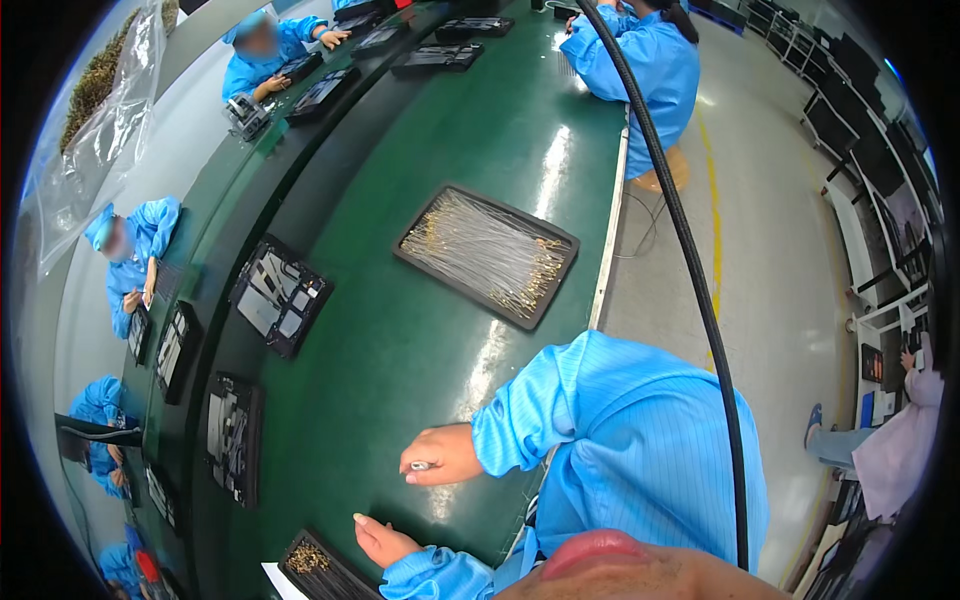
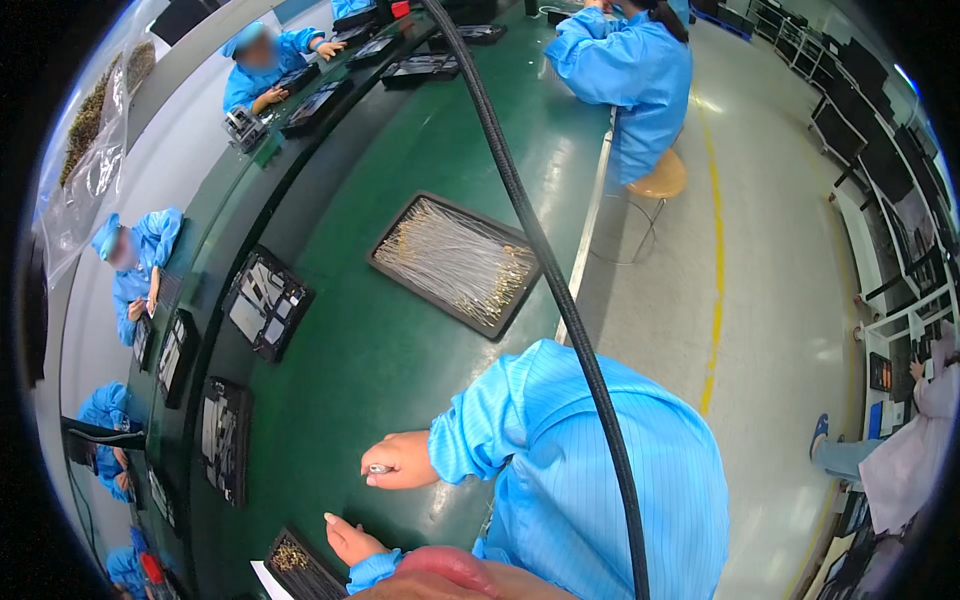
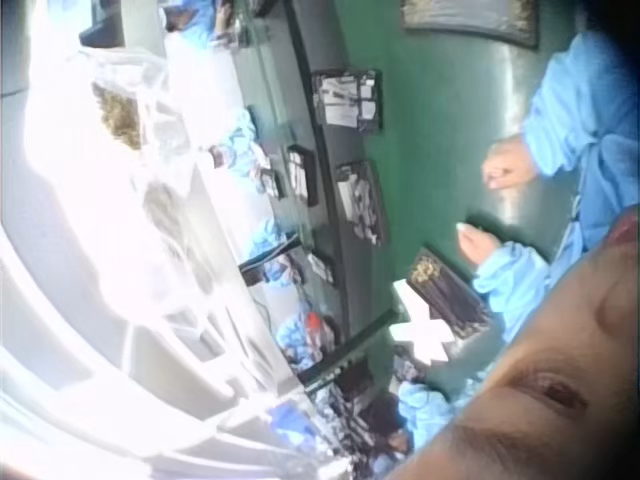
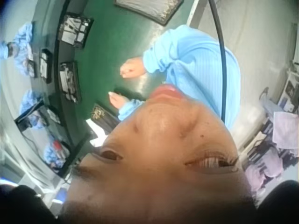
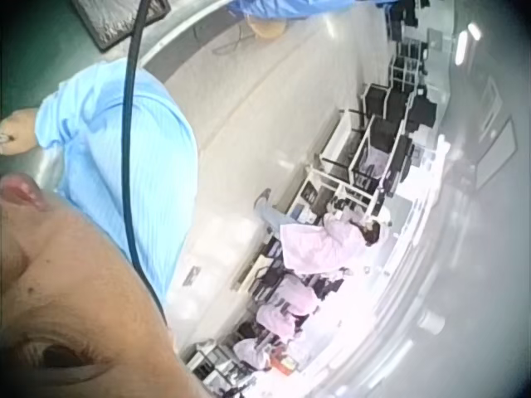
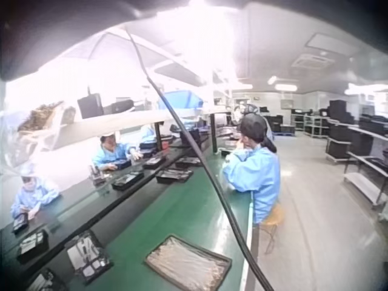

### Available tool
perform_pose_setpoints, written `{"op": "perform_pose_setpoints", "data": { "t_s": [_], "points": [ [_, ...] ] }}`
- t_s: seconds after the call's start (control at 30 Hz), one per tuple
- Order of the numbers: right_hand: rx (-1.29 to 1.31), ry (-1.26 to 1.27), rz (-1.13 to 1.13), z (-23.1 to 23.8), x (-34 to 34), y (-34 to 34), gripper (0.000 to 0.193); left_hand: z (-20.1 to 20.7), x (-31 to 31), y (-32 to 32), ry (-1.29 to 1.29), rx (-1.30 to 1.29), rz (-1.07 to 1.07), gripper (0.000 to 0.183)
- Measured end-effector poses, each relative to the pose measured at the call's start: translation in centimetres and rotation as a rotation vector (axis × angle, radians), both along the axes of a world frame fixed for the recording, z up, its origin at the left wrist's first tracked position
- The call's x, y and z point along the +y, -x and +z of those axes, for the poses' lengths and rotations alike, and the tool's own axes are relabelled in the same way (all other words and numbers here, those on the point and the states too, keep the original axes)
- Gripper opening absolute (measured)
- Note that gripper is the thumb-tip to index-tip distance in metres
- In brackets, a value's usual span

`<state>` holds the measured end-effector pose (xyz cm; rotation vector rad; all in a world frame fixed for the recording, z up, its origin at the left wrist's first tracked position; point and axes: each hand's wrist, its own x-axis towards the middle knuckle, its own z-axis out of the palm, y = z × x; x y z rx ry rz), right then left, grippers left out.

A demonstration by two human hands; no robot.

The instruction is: Assemble electronic components into a tablet or mobile device chassis on a factory conveyor line.

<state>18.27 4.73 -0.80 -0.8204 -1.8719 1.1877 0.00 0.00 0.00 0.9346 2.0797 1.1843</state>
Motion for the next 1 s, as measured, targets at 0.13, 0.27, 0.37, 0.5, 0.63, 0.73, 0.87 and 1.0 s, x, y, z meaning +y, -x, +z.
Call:
{"op": "perform_pose_setpoints", "data": {
  "t_s": [0.13, 0.27, 0.37, 0.5, 0.63, 0.73, 0.87, 1.0],
  "points": [
    [-0.039, 0.150, 0.033, 1.2, 0.3, -0.8, 0.026, -0.1, -0.5, -0.6, -0.020, -0.004, 0.011, 0.046],
    [-0.134, 0.094, -0.316, -0.6, 2.5, 1.0, 0.037, -1.4, 0.0, 0.4, -0.037, -0.038, -0.046, 0.042],
    [-0.262, 0.349, -0.084, 1.6, 7.3, 1.0, 0.042, -2.7, 1.0, 0.0, -0.261, 0.107, -0.107, 0.030],
    [0.353, 0.832, -0.349, 0.1, 12.4, 4.0, 0.033, -3.3, 1.5, 0.1, -0.211, 0.343, -0.155, 0.022],
    [0.697, 1.060, -0.510, 0.9, 16.1, 6.8, 0.075, -2.4, 1.4, 0.2, -0.142, 0.416, -0.138, 0.022],
    [0.818, 1.130, -0.583, -0.2, 19.4, 7.1, 0.038, -2.5, 1.1, 0.0, -0.129, 0.429, -0.098, 0.021],
    [0.976, 1.190, -0.653, 0.3, 23.3, 6.6, 0.032, -1.4, 1.6, -0.7, -0.101, 0.375, -0.059, 0.020],
    [0.898, 1.110, -0.809, 0.1, 24.8, 7.0, 0.036, -0.6, 2.3, -1.2, -0.056, 0.318, -0.045, 0.018]
  ]
}}
